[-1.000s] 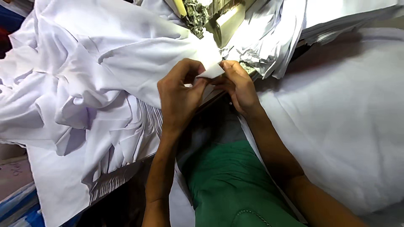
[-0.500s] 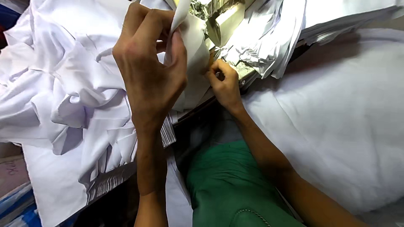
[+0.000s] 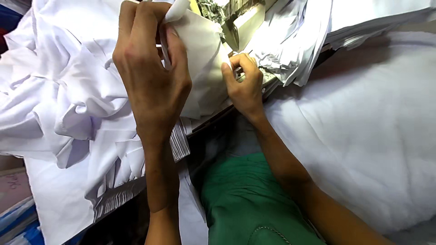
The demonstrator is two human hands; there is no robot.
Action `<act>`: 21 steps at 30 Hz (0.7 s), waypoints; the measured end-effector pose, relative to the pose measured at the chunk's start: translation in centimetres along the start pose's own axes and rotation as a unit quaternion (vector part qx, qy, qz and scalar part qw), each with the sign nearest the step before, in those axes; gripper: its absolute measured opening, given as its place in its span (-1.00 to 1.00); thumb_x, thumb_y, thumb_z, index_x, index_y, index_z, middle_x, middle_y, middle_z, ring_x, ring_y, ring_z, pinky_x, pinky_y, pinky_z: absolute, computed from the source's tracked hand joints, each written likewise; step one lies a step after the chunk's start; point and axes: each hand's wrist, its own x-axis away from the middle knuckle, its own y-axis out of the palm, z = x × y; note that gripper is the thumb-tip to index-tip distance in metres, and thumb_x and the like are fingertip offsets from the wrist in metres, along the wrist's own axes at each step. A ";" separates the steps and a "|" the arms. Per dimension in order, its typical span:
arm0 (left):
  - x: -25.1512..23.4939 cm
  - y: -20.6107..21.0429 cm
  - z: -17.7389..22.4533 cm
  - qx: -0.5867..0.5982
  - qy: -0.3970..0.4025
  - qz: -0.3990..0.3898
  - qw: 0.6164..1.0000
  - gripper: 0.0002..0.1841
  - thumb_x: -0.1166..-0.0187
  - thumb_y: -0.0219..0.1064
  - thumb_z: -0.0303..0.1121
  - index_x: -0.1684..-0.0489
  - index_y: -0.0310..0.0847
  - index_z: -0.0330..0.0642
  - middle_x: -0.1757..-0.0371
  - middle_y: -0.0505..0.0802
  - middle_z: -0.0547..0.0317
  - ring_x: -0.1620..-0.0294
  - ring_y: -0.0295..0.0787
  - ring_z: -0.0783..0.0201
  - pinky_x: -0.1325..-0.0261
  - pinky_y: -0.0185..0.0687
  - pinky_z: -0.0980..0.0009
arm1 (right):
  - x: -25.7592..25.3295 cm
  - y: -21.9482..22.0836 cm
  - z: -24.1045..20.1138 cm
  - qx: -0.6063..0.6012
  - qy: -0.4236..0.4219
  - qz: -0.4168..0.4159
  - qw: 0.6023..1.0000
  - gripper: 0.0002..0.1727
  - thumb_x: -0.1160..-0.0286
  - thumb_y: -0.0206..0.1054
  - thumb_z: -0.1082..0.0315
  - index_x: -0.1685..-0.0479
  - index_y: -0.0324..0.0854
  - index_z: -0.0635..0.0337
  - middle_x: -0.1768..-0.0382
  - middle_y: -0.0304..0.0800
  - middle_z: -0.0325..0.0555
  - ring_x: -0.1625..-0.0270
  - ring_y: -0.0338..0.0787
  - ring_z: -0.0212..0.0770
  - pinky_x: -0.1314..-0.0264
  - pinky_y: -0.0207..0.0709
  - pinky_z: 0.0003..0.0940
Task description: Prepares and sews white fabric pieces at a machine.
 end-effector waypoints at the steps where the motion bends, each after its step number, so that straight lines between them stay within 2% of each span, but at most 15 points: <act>1: 0.2 0.2 0.1 0.000 -0.002 0.002 1.000 -0.71 -0.77 0.12 -0.35 -0.13 0.72 -0.32 0.03 0.75 -0.01 0.10 0.69 0.41 0.08 0.58 0.58 | 0.3 -1.1 0.0 -0.054 0.037 -0.049 0.997 -0.84 -0.58 0.36 0.27 0.25 0.64 0.18 0.42 0.68 -0.26 0.33 0.67 -0.44 0.24 0.54 -0.52; 3: 0.6 0.5 0.6 0.023 -0.005 0.000 1.000 -0.73 -0.77 0.19 -0.32 -0.10 0.72 -0.34 0.06 0.79 0.00 0.08 0.75 0.41 0.03 0.65 0.56 | 0.9 -3.5 0.0 -0.200 0.151 -0.160 0.955 -0.80 -0.57 0.39 0.35 0.02 0.50 0.19 0.55 0.69 -0.29 0.56 0.62 -0.51 0.48 0.51 -0.62; 5: 1.3 1.0 1.5 0.066 -0.005 -0.013 0.998 -0.75 -0.72 0.29 -0.32 -0.10 0.70 -0.34 0.04 0.82 0.03 0.05 0.80 0.43 -0.01 0.75 0.54 | 0.9 -5.3 0.6 -0.296 0.227 -0.222 0.901 -0.64 -0.54 0.41 0.41 -0.27 0.52 0.25 0.43 0.84 -0.25 0.48 0.75 -0.48 0.36 0.65 -0.58; 6: 1.9 1.2 2.2 0.090 -0.003 -0.024 0.996 -0.76 -0.69 0.32 -0.35 -0.10 0.69 -0.36 0.04 0.80 0.02 0.07 0.80 0.41 0.01 0.77 0.52 | 1.0 -6.2 0.9 -0.317 0.242 -0.240 0.885 -0.64 -0.55 0.39 0.44 -0.30 0.56 0.27 0.39 0.85 -0.25 0.46 0.73 -0.49 0.35 0.63 -0.59; 7: 2.6 1.4 2.9 0.109 -0.002 -0.040 0.993 -0.77 -0.67 0.35 -0.38 -0.10 0.69 -0.37 0.06 0.77 0.01 0.11 0.78 0.38 0.06 0.76 0.50 | 1.3 -6.9 1.0 -0.320 0.243 -0.248 0.882 -0.72 -0.58 0.35 0.46 -0.22 0.63 0.27 0.38 0.82 -0.26 0.47 0.68 -0.50 0.37 0.59 -0.60; 9: 3.7 1.9 4.4 0.116 0.018 -0.071 0.991 -0.80 -0.64 0.39 -0.41 -0.06 0.69 -0.34 0.10 0.72 0.00 0.17 0.76 0.33 0.14 0.75 0.48 | 2.0 -7.8 1.3 -0.280 0.210 -0.251 0.903 -0.86 -0.63 0.28 0.48 0.00 0.73 0.22 0.36 0.75 -0.24 0.44 0.64 -0.47 0.36 0.58 -0.61; 11: 4.5 2.5 5.1 0.115 0.036 -0.081 0.989 -0.83 -0.61 0.39 -0.45 -0.03 0.71 -0.34 0.09 0.73 -0.02 0.12 0.76 0.28 0.10 0.74 0.46 | 2.6 -7.6 1.5 -0.211 0.175 -0.237 0.932 -0.89 -0.64 0.32 0.43 0.02 0.71 0.19 0.25 0.76 -0.20 0.34 0.70 -0.43 0.29 0.63 -0.56; 13: 4.6 2.5 4.8 0.107 0.043 -0.077 0.990 -0.83 -0.61 0.37 -0.47 -0.04 0.73 -0.33 0.07 0.73 -0.02 0.11 0.75 0.29 0.09 0.70 0.48 | 2.9 -6.6 1.3 -0.147 0.177 -0.222 0.948 -0.80 -0.67 0.33 0.30 -0.13 0.62 0.15 0.11 0.77 -0.15 0.28 0.74 -0.36 0.29 0.66 -0.48; 15: 4.3 1.7 3.9 0.089 0.035 -0.060 0.994 -0.83 -0.67 0.34 -0.43 -0.07 0.74 -0.29 0.05 0.73 0.00 0.09 0.72 0.31 0.09 0.66 0.49 | 2.8 -5.2 1.0 -0.095 0.194 -0.226 0.950 -0.61 -0.65 0.38 0.19 -0.34 0.51 0.12 -0.02 0.80 -0.11 0.19 0.80 -0.25 0.19 0.72 -0.31; 17: 2.8 1.4 2.3 0.069 0.028 -0.005 0.997 -0.82 -0.68 0.34 -0.39 -0.03 0.79 -0.28 0.06 0.76 -0.01 0.08 0.72 0.33 0.07 0.67 0.51 | 2.4 -3.3 1.4 -0.056 0.205 -0.221 0.952 -0.44 -0.52 0.51 0.12 -0.43 0.49 0.13 0.11 0.86 -0.15 0.23 0.83 -0.26 0.12 0.75 -0.23; 18: 2.0 1.3 1.5 0.053 0.026 0.021 0.998 -0.82 -0.69 0.34 -0.37 -0.01 0.80 -0.27 0.07 0.76 -0.01 0.09 0.73 0.35 0.07 0.66 0.52 | 2.2 -2.6 1.6 -0.041 0.201 -0.216 0.955 -0.43 -0.47 0.54 0.13 -0.41 0.52 0.16 0.22 0.84 -0.18 0.29 0.78 -0.28 0.14 0.70 -0.22; 19: 1.3 1.2 1.0 0.037 0.025 0.043 0.998 -0.82 -0.70 0.33 -0.36 0.01 0.81 -0.27 0.09 0.76 0.01 0.12 0.71 0.37 0.09 0.61 0.53 | 2.1 -2.3 1.6 -0.034 0.194 -0.216 0.956 -0.47 -0.47 0.54 0.13 -0.34 0.57 0.17 0.32 0.83 -0.19 0.36 0.75 -0.29 0.18 0.67 -0.21; 20: 0.7 1.2 0.6 0.020 0.024 0.063 0.997 -0.82 -0.71 0.31 -0.36 0.04 0.82 -0.25 0.12 0.76 0.04 0.14 0.67 0.40 0.10 0.52 0.54 | 2.3 -2.4 1.7 -0.034 0.181 -0.213 0.959 -0.59 -0.49 0.52 0.13 -0.18 0.64 0.16 0.39 0.82 -0.19 0.42 0.74 -0.28 0.26 0.67 -0.21; 21: 0.2 1.3 0.4 0.009 0.024 0.079 0.997 -0.81 -0.73 0.29 -0.37 0.08 0.82 -0.24 0.13 0.76 0.06 0.12 0.66 0.42 0.08 0.48 0.54 | 2.7 -2.9 1.5 -0.042 0.164 -0.206 0.964 -0.72 -0.55 0.48 0.14 0.02 0.67 0.15 0.47 0.73 -0.16 0.51 0.66 -0.25 0.43 0.56 -0.23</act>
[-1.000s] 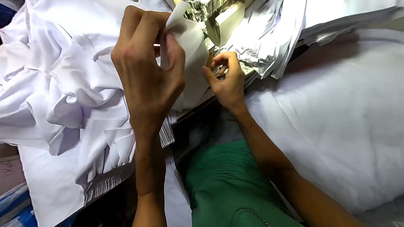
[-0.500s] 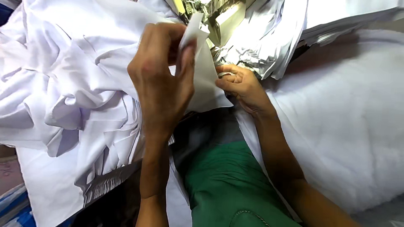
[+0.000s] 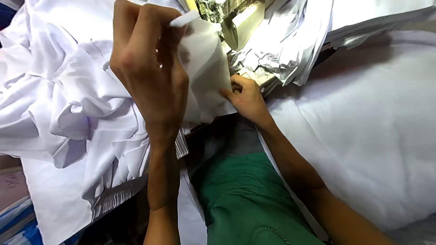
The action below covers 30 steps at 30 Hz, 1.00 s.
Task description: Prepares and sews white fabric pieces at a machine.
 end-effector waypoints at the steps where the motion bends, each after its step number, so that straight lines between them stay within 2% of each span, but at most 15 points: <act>1: -0.4 0.2 -0.1 -0.007 0.002 0.011 1.000 -0.81 -0.74 0.27 -0.38 0.13 0.81 -0.23 0.14 0.77 0.08 0.10 0.67 0.43 0.05 0.49 0.54 | 0.6 -0.5 -0.1 0.000 -0.014 0.003 1.000 -0.77 -0.59 0.45 0.13 0.16 0.69 0.12 0.52 0.66 -0.16 0.57 0.57 -0.25 0.53 0.45 -0.27; 4: -0.5 0.7 0.7 0.005 0.006 0.012 1.000 -0.77 -0.77 0.20 -0.42 0.17 0.79 -0.28 0.19 0.81 0.05 0.12 0.72 0.38 0.04 0.54 0.49 | 1.9 -3.0 -0.4 0.004 -0.037 0.003 0.999 -0.77 -0.63 0.40 0.12 0.28 0.73 0.06 0.58 0.61 -0.28 0.64 0.47 -0.41 0.61 0.34 -0.49; 6: 0.6 0.7 2.5 0.032 0.009 -0.050 0.998 -0.78 -0.76 0.16 -0.47 0.10 0.77 -0.32 0.17 0.80 -0.02 0.12 0.72 0.29 0.06 0.55 0.42 | 3.1 -4.9 -0.3 -0.005 -0.053 0.004 0.999 -0.74 -0.66 0.38 0.18 0.40 0.67 0.08 0.66 0.55 -0.30 0.71 0.40 -0.47 0.71 0.23 -0.60; 7: 1.6 0.7 3.9 0.045 0.007 -0.098 0.994 -0.81 -0.73 0.17 -0.51 0.06 0.74 -0.33 0.15 0.74 -0.03 0.14 0.67 0.24 0.09 0.54 0.39 | 3.5 -5.7 -0.2 -0.003 -0.055 0.007 0.998 -0.73 -0.66 0.37 0.19 0.42 0.65 0.09 0.67 0.54 -0.31 0.73 0.39 -0.48 0.73 0.21 -0.62; 9: 3.9 2.1 6.5 0.064 0.006 -0.150 0.987 -0.86 -0.64 0.25 -0.55 0.11 0.75 -0.33 0.18 0.72 -0.06 0.14 0.68 0.12 0.12 0.60 0.32 | 3.7 -6.7 0.2 0.000 -0.057 0.015 0.998 -0.77 -0.65 0.39 0.22 0.38 0.68 0.09 0.63 0.59 -0.34 0.69 0.46 -0.53 0.68 0.29 -0.67; 12: 8.0 5.8 8.3 0.047 0.000 -0.161 0.986 -0.86 -0.60 0.32 -0.51 0.11 0.82 -0.30 0.23 0.74 -0.04 0.18 0.71 0.08 0.14 0.66 0.34 | 3.5 -7.2 1.1 0.005 -0.062 0.006 0.998 -0.97 -0.49 0.40 0.43 0.28 0.73 0.11 0.47 0.72 -0.34 0.52 0.61 -0.60 0.48 0.48 -0.71; 14: 10.2 7.5 8.5 0.028 -0.008 -0.153 0.988 -0.83 -0.59 0.33 -0.49 0.03 0.83 -0.28 0.22 0.76 -0.01 0.18 0.70 0.09 0.15 0.64 0.36 | 3.3 -7.5 1.3 -0.016 -0.039 -0.017 0.999 -0.88 -0.39 0.40 0.55 0.23 0.75 0.14 0.41 0.78 -0.30 0.48 0.67 -0.56 0.45 0.54 -0.68; 17: 12.6 8.6 8.6 0.013 -0.009 -0.138 0.990 -0.81 -0.56 0.36 -0.46 0.00 0.85 -0.26 0.24 0.78 0.02 0.19 0.69 0.12 0.17 0.61 0.38 | 3.2 -8.3 2.1 -0.087 0.006 -0.058 0.995 -0.76 -0.38 0.35 0.65 0.07 0.77 0.21 0.38 0.84 -0.27 0.51 0.69 -0.52 0.46 0.60 -0.66; 21: 14.0 9.3 8.4 0.028 0.016 -0.115 0.993 -0.79 -0.55 0.41 -0.46 -0.04 0.86 -0.29 0.20 0.82 -0.01 0.16 0.73 0.11 0.13 0.65 0.39 | 3.1 -8.9 2.7 -0.114 0.031 -0.067 0.991 -0.79 -0.43 0.36 0.62 0.03 0.76 0.24 0.42 0.84 -0.29 0.51 0.72 -0.52 0.43 0.66 -0.63; 23: 14.2 9.5 8.3 0.035 0.035 -0.106 0.993 -0.79 -0.55 0.42 -0.46 -0.04 0.86 -0.32 0.19 0.83 -0.03 0.15 0.74 0.10 0.13 0.66 0.38 | 2.9 -9.0 2.7 -0.134 0.030 -0.066 0.988 -0.79 -0.40 0.33 0.64 0.07 0.76 0.28 0.47 0.84 -0.30 0.52 0.74 -0.52 0.42 0.68 -0.62; 25: 14.4 9.6 8.4 0.040 0.053 -0.100 0.993 -0.79 -0.54 0.43 -0.48 -0.03 0.85 -0.35 0.21 0.84 -0.05 0.17 0.74 0.08 0.14 0.65 0.38 | 2.8 -9.2 2.6 -0.141 0.036 -0.069 0.987 -0.80 -0.46 0.29 0.61 0.05 0.75 0.29 0.48 0.82 -0.31 0.51 0.73 -0.51 0.39 0.68 -0.61; 27: 14.6 9.8 8.2 0.043 0.069 -0.096 0.992 -0.80 -0.53 0.42 -0.50 -0.02 0.85 -0.37 0.21 0.83 -0.06 0.18 0.73 0.08 0.15 0.66 0.38 | 2.7 -9.4 2.6 -0.144 0.034 -0.073 0.986 -0.85 -0.62 0.27 0.51 0.04 0.75 0.29 0.44 0.81 -0.30 0.48 0.74 -0.49 0.35 0.70 -0.58; 30: 15.0 10.0 8.0 0.043 0.090 -0.089 0.991 -0.81 -0.53 0.41 -0.52 0.01 0.85 -0.40 0.22 0.83 -0.07 0.20 0.73 0.08 0.16 0.66 0.38 | 2.5 -9.6 2.1 -0.142 0.037 -0.080 0.986 -0.78 -0.75 0.23 0.31 0.13 0.75 0.22 0.39 0.79 -0.31 0.44 0.75 -0.46 0.33 0.72 -0.54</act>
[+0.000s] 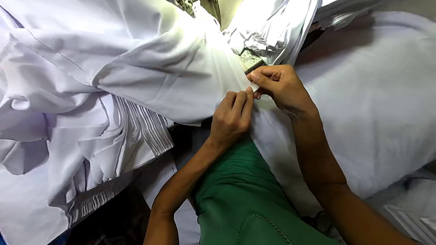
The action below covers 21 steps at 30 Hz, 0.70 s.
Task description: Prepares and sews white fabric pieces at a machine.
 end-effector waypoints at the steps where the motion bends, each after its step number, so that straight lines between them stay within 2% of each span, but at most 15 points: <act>1: 0.1 0.1 -0.1 -0.003 0.007 0.000 1.000 -0.81 -0.54 0.40 -0.52 0.02 0.85 -0.40 0.22 0.83 -0.07 0.20 0.73 0.08 0.17 0.66 0.38 | 0.0 0.1 -0.3 0.006 0.004 0.001 1.000 -0.76 -0.75 0.24 0.25 0.17 0.75 0.18 0.40 0.77 -0.33 0.44 0.74 -0.47 0.34 0.71 -0.55; 2: 0.2 0.2 -0.2 -0.004 0.012 -0.002 1.000 -0.82 -0.54 0.40 -0.52 0.03 0.85 -0.40 0.21 0.82 -0.07 0.20 0.73 0.08 0.17 0.66 0.38 | -0.1 0.2 -0.4 0.014 0.005 0.007 1.000 -0.76 -0.71 0.29 0.20 0.20 0.76 0.15 0.44 0.76 -0.35 0.46 0.73 -0.47 0.36 0.69 -0.55; 4: 0.3 0.5 -0.8 -0.005 0.017 -0.004 1.000 -0.84 -0.53 0.41 -0.51 0.07 0.87 -0.35 0.22 0.82 -0.06 0.18 0.73 0.07 0.16 0.66 0.37 | -0.3 0.8 -0.3 0.034 0.000 0.029 0.999 -0.83 -0.57 0.45 0.26 0.22 0.78 0.18 0.52 0.80 -0.33 0.53 0.72 -0.48 0.43 0.65 -0.57; 6: 0.4 0.9 -1.2 -0.030 0.009 0.004 1.000 -0.86 -0.52 0.40 -0.46 0.10 0.85 -0.26 0.22 0.81 -0.02 0.12 0.72 0.05 0.04 0.62 0.30 | -0.3 1.3 -0.4 0.053 -0.002 0.049 0.997 -0.88 -0.48 0.52 0.33 0.21 0.78 0.20 0.51 0.82 -0.30 0.54 0.71 -0.50 0.45 0.62 -0.60; 7: 0.6 1.1 -1.4 -0.054 0.003 0.014 0.998 -0.86 -0.54 0.38 -0.44 0.09 0.81 -0.22 0.20 0.79 0.01 0.11 0.68 0.06 -0.03 0.54 0.25 | -0.1 1.6 -0.5 0.064 -0.004 0.057 0.996 -0.88 -0.46 0.53 0.34 0.20 0.78 0.20 0.50 0.84 -0.30 0.53 0.73 -0.51 0.44 0.63 -0.61; 9: 1.0 1.0 -2.1 -0.108 -0.018 0.035 0.993 -0.85 -0.56 0.35 -0.40 0.02 0.75 -0.16 0.12 0.76 0.03 0.08 0.62 0.07 -0.11 0.40 0.19 | 0.7 1.9 -1.2 0.080 -0.013 0.065 0.995 -0.89 -0.48 0.52 0.35 0.16 0.77 0.17 0.45 0.83 -0.32 0.50 0.73 -0.52 0.44 0.65 -0.63; 12: 2.0 -0.7 -4.2 -0.146 -0.066 0.016 0.987 -0.71 -0.53 0.35 -0.41 -0.20 0.66 -0.17 -0.12 0.72 -0.06 -0.14 0.62 -0.03 -0.24 0.37 0.09 | 2.2 2.3 -2.2 0.093 -0.032 0.078 0.992 -0.89 -0.51 0.50 0.34 0.10 0.75 0.11 0.42 0.79 -0.37 0.51 0.69 -0.55 0.48 0.60 -0.67; 14: 3.3 -2.5 -5.7 -0.164 -0.088 0.004 0.983 -0.69 -0.53 0.37 -0.40 -0.22 0.65 -0.14 -0.18 0.70 -0.09 -0.20 0.60 -0.08 -0.26 0.39 0.06 | 2.5 2.5 -2.4 0.092 -0.046 0.087 0.991 -0.88 -0.50 0.50 0.36 0.08 0.76 0.11 0.42 0.79 -0.38 0.53 0.67 -0.54 0.52 0.58 -0.67; 15: 4.2 -3.3 -6.4 -0.180 -0.096 0.007 0.979 -0.74 -0.55 0.37 -0.39 -0.16 0.67 -0.11 -0.13 0.72 -0.05 -0.17 0.61 -0.05 -0.26 0.40 0.06 | 2.7 2.6 -2.3 0.094 -0.053 0.088 0.990 -0.88 -0.50 0.50 0.36 0.07 0.76 0.10 0.43 0.78 -0.36 0.55 0.66 -0.53 0.55 0.57 -0.67; 17: 6.2 -5.3 -7.1 -0.211 -0.105 0.031 0.971 -0.91 -0.60 0.34 -0.36 0.08 0.73 -0.04 0.15 0.75 0.10 0.06 0.61 0.07 -0.14 0.37 0.16 | 2.4 2.8 -1.7 0.093 -0.069 0.088 0.989 -0.87 -0.48 0.52 0.36 0.07 0.76 0.11 0.43 0.80 -0.37 0.55 0.68 -0.52 0.55 0.58 -0.66; 18: 7.5 -6.5 -7.0 -0.222 -0.108 0.020 0.969 -0.93 -0.62 0.30 -0.36 0.17 0.72 -0.04 0.27 0.72 0.12 0.16 0.59 0.08 -0.06 0.34 0.18 | 2.2 3.0 -1.3 0.090 -0.074 0.088 0.989 -0.86 -0.47 0.53 0.36 0.08 0.76 0.12 0.43 0.81 -0.37 0.55 0.69 -0.53 0.53 0.59 -0.65; 20: 9.8 -8.6 -5.9 -0.216 -0.102 -0.040 0.970 -0.87 -0.64 0.24 -0.41 0.22 0.73 -0.08 0.40 0.73 0.10 0.33 0.59 0.07 0.10 0.37 0.17 | 1.9 3.4 -0.2 0.082 -0.082 0.088 0.989 -0.82 -0.46 0.53 0.36 0.03 0.75 0.14 0.43 0.83 -0.37 0.53 0.71 -0.52 0.51 0.61 -0.63; 21: 10.5 -9.5 -5.3 -0.203 -0.094 -0.081 0.971 -0.85 -0.64 0.20 -0.42 0.17 0.73 -0.08 0.41 0.75 0.10 0.35 0.61 0.08 0.11 0.39 0.19 | 1.8 3.6 0.3 0.079 -0.082 0.090 0.989 -0.78 -0.47 0.53 0.36 -0.04 0.72 0.12 0.45 0.82 -0.37 0.54 0.71 -0.51 0.53 0.60 -0.63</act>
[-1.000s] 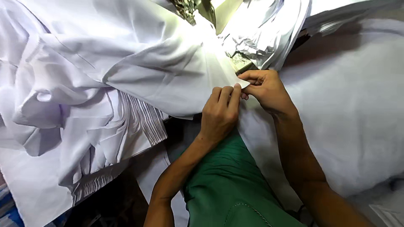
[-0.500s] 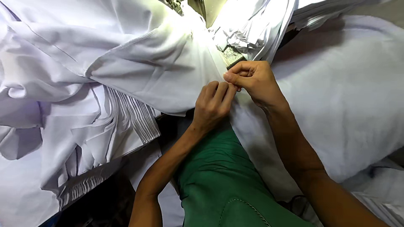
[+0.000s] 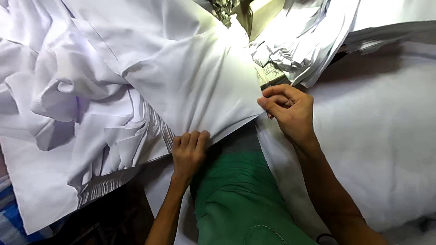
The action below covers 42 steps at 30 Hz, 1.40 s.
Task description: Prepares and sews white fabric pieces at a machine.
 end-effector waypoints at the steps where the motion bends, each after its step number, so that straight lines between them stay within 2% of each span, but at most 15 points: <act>1: 0.6 -0.9 0.1 0.015 0.014 -0.043 0.999 -0.81 -0.63 0.15 -0.42 0.08 0.72 -0.06 0.37 0.76 0.12 0.33 0.61 0.09 0.07 0.39 0.19 | 0.0 0.2 0.4 -0.007 0.001 0.004 1.000 -0.72 -0.47 0.53 0.35 -0.11 0.69 0.10 0.46 0.82 -0.36 0.54 0.71 -0.49 0.53 0.60 -0.61; 3: 0.9 -2.8 0.2 0.042 0.025 -0.126 0.991 -0.70 -0.45 0.10 -0.29 0.03 0.74 0.00 0.27 0.77 0.15 0.26 0.61 0.09 0.00 0.35 0.12 | -0.1 0.2 0.7 -0.018 0.001 0.009 1.000 -0.64 -0.46 0.53 0.34 -0.20 0.62 0.06 0.45 0.83 -0.35 0.54 0.73 -0.46 0.53 0.60 -0.59; 5: 0.4 -4.2 0.6 0.050 0.022 -0.174 0.983 -0.61 -0.31 0.10 -0.13 0.03 0.77 0.02 0.20 0.79 0.15 0.18 0.63 0.06 -0.07 0.32 0.04 | 0.0 0.2 0.7 -0.026 -0.008 0.013 1.000 -0.66 -0.46 0.54 0.35 -0.16 0.60 0.04 0.44 0.84 -0.37 0.52 0.74 -0.46 0.51 0.62 -0.60; 7: -1.1 -4.9 1.9 0.070 0.016 -0.135 0.988 -0.58 -0.41 0.14 -0.06 -0.11 0.76 0.04 0.08 0.82 0.14 0.07 0.65 0.08 -0.16 0.32 0.09 | 0.2 0.4 0.6 -0.034 -0.017 0.012 0.999 -0.69 -0.45 0.54 0.37 -0.12 0.61 0.05 0.44 0.84 -0.37 0.51 0.75 -0.47 0.50 0.63 -0.60; 9: -3.4 -3.9 4.0 0.112 0.019 -0.080 0.990 -0.52 -0.50 0.24 0.02 -0.35 0.68 0.07 -0.19 0.78 0.09 -0.25 0.62 0.09 -0.42 0.29 0.11 | 0.3 0.6 0.3 -0.042 -0.027 0.009 0.999 -0.72 -0.45 0.54 0.38 -0.08 0.64 0.07 0.43 0.82 -0.37 0.50 0.74 -0.47 0.48 0.64 -0.60; 11: -6.2 -1.4 5.6 0.153 0.039 -0.063 0.985 -0.34 -0.54 0.38 0.06 -0.68 0.44 0.15 -0.66 0.54 -0.03 -0.73 0.30 -0.07 -0.74 0.08 -0.11 | 0.5 0.7 -0.1 -0.041 -0.040 0.012 0.998 -0.76 -0.46 0.52 0.39 -0.04 0.69 0.10 0.40 0.83 -0.36 0.48 0.74 -0.48 0.45 0.66 -0.60; 13: -9.4 1.6 6.0 0.168 0.049 -0.037 0.984 -0.16 -0.43 0.48 0.00 -0.83 0.25 0.23 -0.85 0.25 -0.13 -0.89 -0.08 -0.24 -0.77 -0.20 -0.33 | 0.7 0.6 -0.6 -0.027 -0.052 0.019 0.998 -0.79 -0.47 0.50 0.40 -0.04 0.73 0.15 0.34 0.86 -0.35 0.45 0.76 -0.49 0.42 0.68 -0.60; 18: -12.4 3.9 3.2 0.117 -0.033 -0.050 0.991 0.23 -0.04 0.56 -0.19 -0.96 -0.14 0.06 -0.94 -0.09 -0.17 -0.93 -0.39 -0.29 -0.73 -0.31 -0.51 | 0.6 0.2 0.0 -0.005 -0.071 0.022 0.997 -0.83 -0.48 0.50 0.44 0.01 0.82 0.22 0.26 0.90 -0.27 0.41 0.78 -0.47 0.39 0.70 -0.59; 20: -11.8 3.6 2.3 0.100 -0.046 -0.055 0.992 0.31 0.03 0.60 -0.14 -0.97 -0.18 -0.01 -0.94 -0.12 -0.18 -0.93 -0.36 -0.27 -0.73 -0.26 -0.48 | 0.4 0.0 0.8 0.000 -0.077 0.026 0.997 -0.83 -0.49 0.49 0.44 0.00 0.82 0.22 0.21 0.92 -0.26 0.37 0.80 -0.48 0.33 0.72 -0.58; 28: -12.3 3.3 -2.0 0.114 -0.056 -0.075 0.989 0.32 -0.05 0.63 0.13 -0.95 -0.19 -0.02 -0.94 -0.09 -0.18 -0.94 -0.30 -0.20 -0.71 -0.33 -0.55 | -3.9 0.6 1.5 0.005 -0.136 0.017 0.991 -0.81 -0.59 0.42 0.42 -0.08 0.78 0.26 0.17 0.88 -0.26 0.33 0.76 -0.55 0.31 0.67 -0.65; 31: -14.2 3.8 -4.6 0.156 -0.077 -0.083 0.981 0.42 0.10 0.68 0.13 -0.94 -0.19 -0.13 -0.92 -0.03 -0.27 -0.92 -0.18 -0.24 -0.67 -0.23 -0.57 | -7.0 1.6 0.6 0.016 -0.158 0.019 0.987 -0.79 -0.62 0.40 0.42 -0.11 0.78 0.28 0.17 0.87 -0.25 0.33 0.74 -0.59 0.29 0.64 -0.68; 36: -16.0 4.9 -7.8 0.258 -0.100 -0.090 0.957 0.46 0.01 0.67 0.21 -0.96 -0.34 -0.14 -0.93 -0.12 -0.26 -0.93 -0.27 -0.23 -0.71 -0.24 -0.55 | -10.9 3.6 -0.1 0.011 -0.196 0.031 0.980 -0.78 -0.64 0.35 0.44 -0.10 0.76 0.35 0.13 0.90 -0.17 0.27 0.80 -0.50 0.22 0.71 -0.56; 38: -16.0 5.2 -8.8 0.316 -0.115 -0.093 0.937 0.52 -0.01 0.64 0.34 -0.95 -0.41 -0.22 -0.92 -0.17 -0.30 -0.94 -0.32 -0.20 -0.79 -0.27 -0.41 | -11.5 4.2 -0.4 0.000 -0.196 0.039 0.980 -0.79 -0.63 0.34 0.46 -0.12 0.71 0.37 0.24 0.91 -0.16 0.31 0.84 -0.42 0.29 0.73 -0.51; 40: -15.9 5.1 -9.5 0.386 -0.143 -0.102 0.905 0.56 -0.02 0.63 0.37 -0.94 -0.52 -0.24 -0.94 -0.25 -0.23 -0.96 -0.34 -0.03 -0.92 -0.24 -0.04 | -11.4 4.5 -0.3 -0.014 -0.184 0.046 0.982 -0.79 -0.64 0.33 0.48 -0.14 0.65 0.37 0.29 0.91 -0.14 0.37 0.84 -0.37 0.35 0.71 -0.48; 42: -15.8 5.1 -9.8 0.440 -0.176 -0.108 0.874 0.58 -0.03 0.63 0.35 -0.92 -0.64 -0.25 -0.93 -0.28 -0.24 -0.95 -0.30 0.06 -0.92 -0.17 0.15 | -10.7 4.5 0.0 -0.022 -0.168 0.046 0.984 -0.78 -0.67 0.30 0.47 -0.17 0.61 0.37 0.30 0.90 -0.13 0.42 0.80 -0.37 0.41 0.68 -0.49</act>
